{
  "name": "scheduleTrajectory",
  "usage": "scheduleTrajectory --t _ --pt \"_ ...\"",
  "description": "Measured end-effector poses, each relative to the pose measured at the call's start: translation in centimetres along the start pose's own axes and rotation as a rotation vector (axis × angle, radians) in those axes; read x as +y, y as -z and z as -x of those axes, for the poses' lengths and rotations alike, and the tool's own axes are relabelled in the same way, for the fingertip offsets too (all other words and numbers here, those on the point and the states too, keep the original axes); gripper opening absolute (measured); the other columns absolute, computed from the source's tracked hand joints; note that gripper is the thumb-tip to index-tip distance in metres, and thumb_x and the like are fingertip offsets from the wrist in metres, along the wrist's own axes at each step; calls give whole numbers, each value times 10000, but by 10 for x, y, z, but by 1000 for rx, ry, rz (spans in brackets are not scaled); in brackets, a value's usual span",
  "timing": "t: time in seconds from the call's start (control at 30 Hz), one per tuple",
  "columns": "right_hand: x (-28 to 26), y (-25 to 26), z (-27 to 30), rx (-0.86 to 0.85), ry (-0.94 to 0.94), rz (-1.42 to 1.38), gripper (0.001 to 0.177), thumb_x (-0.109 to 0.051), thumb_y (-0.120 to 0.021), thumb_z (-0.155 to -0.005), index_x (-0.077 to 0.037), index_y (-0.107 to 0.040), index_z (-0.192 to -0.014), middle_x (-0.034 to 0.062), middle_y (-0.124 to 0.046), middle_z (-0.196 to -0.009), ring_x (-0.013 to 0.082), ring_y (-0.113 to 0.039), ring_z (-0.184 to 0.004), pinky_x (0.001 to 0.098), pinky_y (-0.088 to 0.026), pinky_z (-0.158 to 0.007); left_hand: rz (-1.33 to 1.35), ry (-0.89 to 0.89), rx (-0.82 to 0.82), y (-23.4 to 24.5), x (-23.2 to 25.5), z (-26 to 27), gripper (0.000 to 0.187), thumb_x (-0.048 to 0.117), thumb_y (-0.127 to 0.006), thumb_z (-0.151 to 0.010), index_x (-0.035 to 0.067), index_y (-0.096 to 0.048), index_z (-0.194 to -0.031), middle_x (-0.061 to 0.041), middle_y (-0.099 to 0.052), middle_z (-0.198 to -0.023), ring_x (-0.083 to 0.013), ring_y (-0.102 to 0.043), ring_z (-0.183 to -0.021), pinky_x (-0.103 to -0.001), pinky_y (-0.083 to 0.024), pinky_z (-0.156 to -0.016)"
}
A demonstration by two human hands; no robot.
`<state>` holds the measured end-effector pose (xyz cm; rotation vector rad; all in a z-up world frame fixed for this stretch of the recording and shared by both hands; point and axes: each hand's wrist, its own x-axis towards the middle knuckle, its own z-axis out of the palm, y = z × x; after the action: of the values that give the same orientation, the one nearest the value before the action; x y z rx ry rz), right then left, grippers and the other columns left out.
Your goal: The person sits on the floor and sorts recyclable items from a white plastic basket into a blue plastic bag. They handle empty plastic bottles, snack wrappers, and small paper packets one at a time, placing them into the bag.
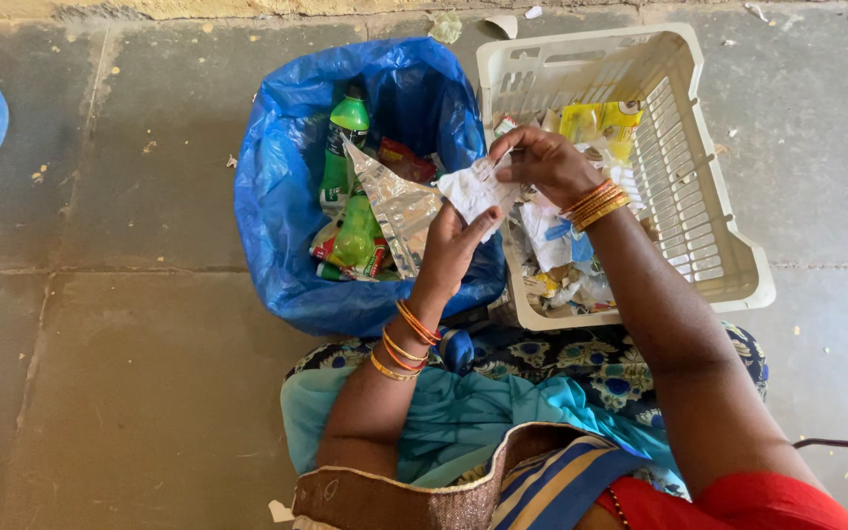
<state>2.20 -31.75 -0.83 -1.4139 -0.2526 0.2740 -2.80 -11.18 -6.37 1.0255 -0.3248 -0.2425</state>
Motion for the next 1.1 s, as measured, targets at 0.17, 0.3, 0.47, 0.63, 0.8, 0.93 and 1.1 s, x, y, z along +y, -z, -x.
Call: scheduleTrajectory --t 0.17,0.3,0.47,0.63,0.8,0.93,1.1 --pt "-15 15 5 -23 34 -35 141 25 -680 -955 -51 -690 -1073 69 -743 -1029 160 -725 -956 327 -624 -892 -85 -26 129 23 21 -4 303 153 -631 -1042 -9 -654 -1297 -63 -743 -1149 -117 -697 -1024 -280 -571 -904" --pt "30 97 -2 400 41 59 186 -27 -754 -929 -32 -691 -1104 58 -743 -1005 166 -733 -924 318 -625 -851 -230 -148 259 48 53 -2 250 115 -599 -1048 -15 -666 -1251 -60 -746 -1109 -107 -690 -955 -269 -555 -822" --pt "136 206 -11 769 -23 742 358 -89 -833 -822 1 -723 -1151 87 -761 -1044 240 -742 -959 351 -588 -856 -330 -336 329 69 80 -1 177 -16 -566 -1027 -21 -671 -1170 -61 -718 -1146 -136 -669 -1058 -287 -531 -964" --pt "177 207 0 684 -296 960 776 -238 -916 -704 5 -579 -1358 245 -582 -1354 377 -583 -1243 427 -484 -1052 -600 -406 353 66 93 5 272 -130 -549 -920 -3 -698 -1108 -102 -712 -1140 -216 -693 -1100 -318 -537 -997" --pt "198 179 -11 298 -493 1313 958 -446 -888 -688 -65 -474 -1463 232 -435 -1508 409 -424 -1384 449 -340 -1152 -1276 -233 342 65 88 6 364 -92 -604 -847 68 -731 -1148 -134 -708 -1182 -319 -673 -1121 -392 -526 -941" --pt "214 146 -25 -268 -716 1501 921 -601 -809 -723 -171 -498 -1475 178 -424 -1557 391 -380 -1443 452 -273 -1204 -1391 -313 139 74 69 1 553 166 -755 -897 -43 -549 -1366 -252 -543 -1371 -421 -528 -1268 -503 -430 -1045" --pt "204 134 -31 -390 -515 1247 685 -451 -787 -778 -31 -656 -1304 208 -700 -1297 360 -644 -1205 454 -485 -1047 -1414 -310 117 75 61 2 590 268 -755 -924 -8 -540 -1399 -248 -444 -1499 -445 -450 -1373 -530 -388 -1091"
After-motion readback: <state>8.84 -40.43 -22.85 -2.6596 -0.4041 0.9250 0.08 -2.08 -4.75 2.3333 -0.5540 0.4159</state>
